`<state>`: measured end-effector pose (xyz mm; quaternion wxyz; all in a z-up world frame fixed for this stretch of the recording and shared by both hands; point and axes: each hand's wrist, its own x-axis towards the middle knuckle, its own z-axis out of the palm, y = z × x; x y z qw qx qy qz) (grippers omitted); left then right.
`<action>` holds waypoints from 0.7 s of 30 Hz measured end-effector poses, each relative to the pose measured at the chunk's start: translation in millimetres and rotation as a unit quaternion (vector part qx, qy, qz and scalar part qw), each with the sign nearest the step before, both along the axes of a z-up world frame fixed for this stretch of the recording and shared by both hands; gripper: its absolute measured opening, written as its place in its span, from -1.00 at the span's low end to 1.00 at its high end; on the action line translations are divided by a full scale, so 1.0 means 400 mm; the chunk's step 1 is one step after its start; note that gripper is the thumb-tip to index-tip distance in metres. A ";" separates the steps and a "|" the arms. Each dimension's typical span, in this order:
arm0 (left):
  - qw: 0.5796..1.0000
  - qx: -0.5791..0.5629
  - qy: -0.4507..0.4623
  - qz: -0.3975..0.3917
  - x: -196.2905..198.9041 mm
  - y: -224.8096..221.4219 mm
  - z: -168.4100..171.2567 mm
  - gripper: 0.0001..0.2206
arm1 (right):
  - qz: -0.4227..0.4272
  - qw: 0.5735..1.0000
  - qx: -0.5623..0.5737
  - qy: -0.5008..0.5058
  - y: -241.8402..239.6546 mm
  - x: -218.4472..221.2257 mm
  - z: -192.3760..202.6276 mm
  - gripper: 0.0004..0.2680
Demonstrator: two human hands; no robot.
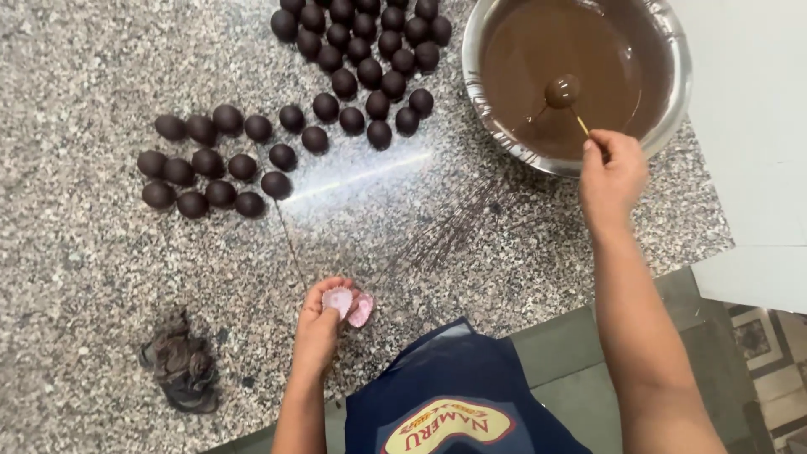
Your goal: Dipping chocolate-covered treats into melted chocolate and placing them into paper liners.
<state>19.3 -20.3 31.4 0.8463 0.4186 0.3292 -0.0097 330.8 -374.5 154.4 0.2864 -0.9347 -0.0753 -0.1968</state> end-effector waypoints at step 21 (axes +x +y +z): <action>0.998 -0.011 0.058 0.020 0.031 -0.014 0.057 -0.67 | 0.015 1.000 -0.011 -0.011 0.015 -0.050 -0.004 -0.93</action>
